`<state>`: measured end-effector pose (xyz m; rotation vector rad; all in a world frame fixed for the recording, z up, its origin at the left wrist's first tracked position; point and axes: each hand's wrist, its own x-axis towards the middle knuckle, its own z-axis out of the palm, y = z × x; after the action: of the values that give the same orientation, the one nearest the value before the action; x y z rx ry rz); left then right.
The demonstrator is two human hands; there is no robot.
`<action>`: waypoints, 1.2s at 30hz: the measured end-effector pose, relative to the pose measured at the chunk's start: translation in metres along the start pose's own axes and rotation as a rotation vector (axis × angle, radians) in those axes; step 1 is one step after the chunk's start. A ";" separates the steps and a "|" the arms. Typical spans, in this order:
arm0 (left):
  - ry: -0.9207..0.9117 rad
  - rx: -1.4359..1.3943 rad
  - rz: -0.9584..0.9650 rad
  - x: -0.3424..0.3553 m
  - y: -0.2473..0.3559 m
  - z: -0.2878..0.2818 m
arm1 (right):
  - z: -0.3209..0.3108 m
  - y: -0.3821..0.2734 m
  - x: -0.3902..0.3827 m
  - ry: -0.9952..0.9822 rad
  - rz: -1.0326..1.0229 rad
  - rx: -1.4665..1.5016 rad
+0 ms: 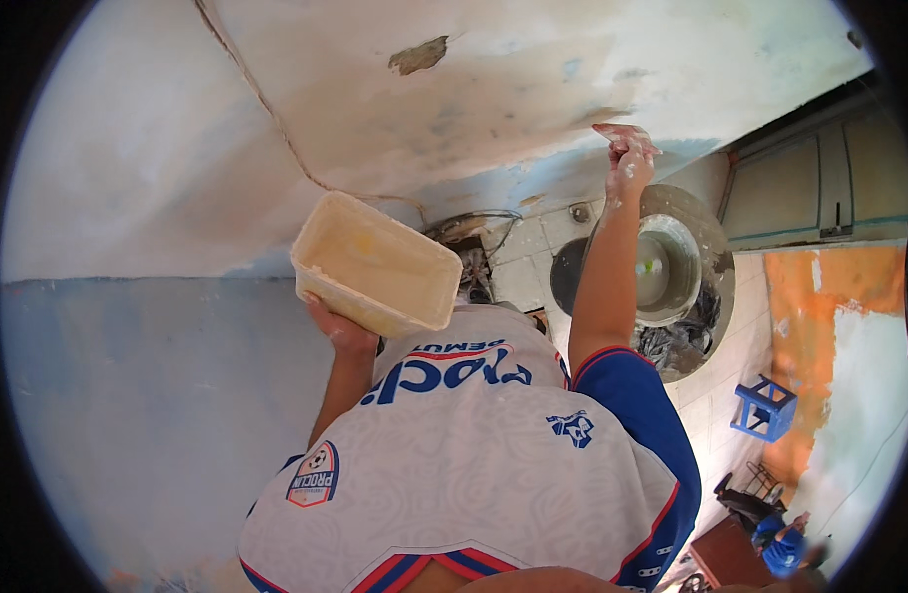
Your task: The person patches a hole in a wall by applying filler from a container with a putty knife and smoothing it over the damaged area.
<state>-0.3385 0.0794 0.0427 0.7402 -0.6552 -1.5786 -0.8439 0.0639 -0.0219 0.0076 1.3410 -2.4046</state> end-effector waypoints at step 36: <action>0.009 -0.080 -0.069 0.001 -0.007 0.007 | 0.043 -0.061 -0.013 -0.339 -0.110 0.328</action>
<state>-0.3487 0.0796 0.0421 0.7172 -0.5616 -1.6542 -0.8439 0.0615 0.0535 -0.3758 0.8093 -2.5451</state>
